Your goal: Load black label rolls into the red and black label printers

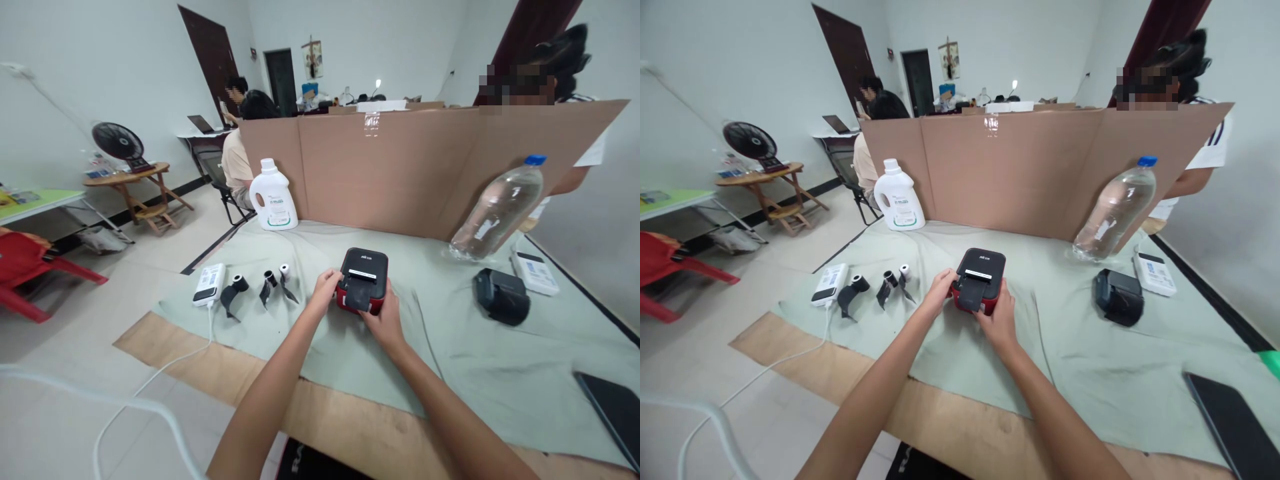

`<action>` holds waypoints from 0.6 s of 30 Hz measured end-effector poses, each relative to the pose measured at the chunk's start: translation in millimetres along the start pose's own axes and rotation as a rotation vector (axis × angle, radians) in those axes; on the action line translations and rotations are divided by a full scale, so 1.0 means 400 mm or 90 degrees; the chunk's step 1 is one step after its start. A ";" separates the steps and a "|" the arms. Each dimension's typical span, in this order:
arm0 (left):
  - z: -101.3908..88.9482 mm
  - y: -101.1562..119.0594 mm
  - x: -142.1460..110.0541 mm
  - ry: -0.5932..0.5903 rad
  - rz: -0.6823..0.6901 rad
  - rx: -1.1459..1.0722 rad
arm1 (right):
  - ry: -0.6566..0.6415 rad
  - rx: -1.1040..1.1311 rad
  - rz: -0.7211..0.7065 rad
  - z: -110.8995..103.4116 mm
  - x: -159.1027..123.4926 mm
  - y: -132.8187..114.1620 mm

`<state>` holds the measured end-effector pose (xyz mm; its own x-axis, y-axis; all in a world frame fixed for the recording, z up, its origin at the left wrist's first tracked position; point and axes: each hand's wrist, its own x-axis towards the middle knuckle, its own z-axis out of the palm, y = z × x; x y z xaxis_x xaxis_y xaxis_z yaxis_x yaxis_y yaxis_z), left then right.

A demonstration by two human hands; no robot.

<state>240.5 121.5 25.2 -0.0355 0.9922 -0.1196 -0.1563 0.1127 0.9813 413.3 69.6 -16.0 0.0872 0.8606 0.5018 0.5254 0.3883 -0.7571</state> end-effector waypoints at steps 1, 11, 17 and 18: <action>0.003 -0.002 0.003 -0.002 0.014 -0.007 | -0.002 0.002 0.000 0.002 -0.001 0.000; 0.025 -0.094 0.004 0.073 0.137 -0.168 | 0.036 0.012 0.034 -0.089 0.055 -0.003; 0.014 -0.101 0.018 0.057 0.100 -0.193 | -0.208 -0.263 0.024 -0.114 0.260 -0.073; 0.014 -0.102 0.019 0.055 0.107 -0.196 | -0.255 -0.328 0.035 -0.105 0.280 -0.090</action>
<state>252.2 124.7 -14.8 -0.1670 0.9859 0.0145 -0.4308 -0.0862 0.8983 439.6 138.1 85.0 -0.1436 0.9697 0.1978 0.8760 0.2175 -0.4305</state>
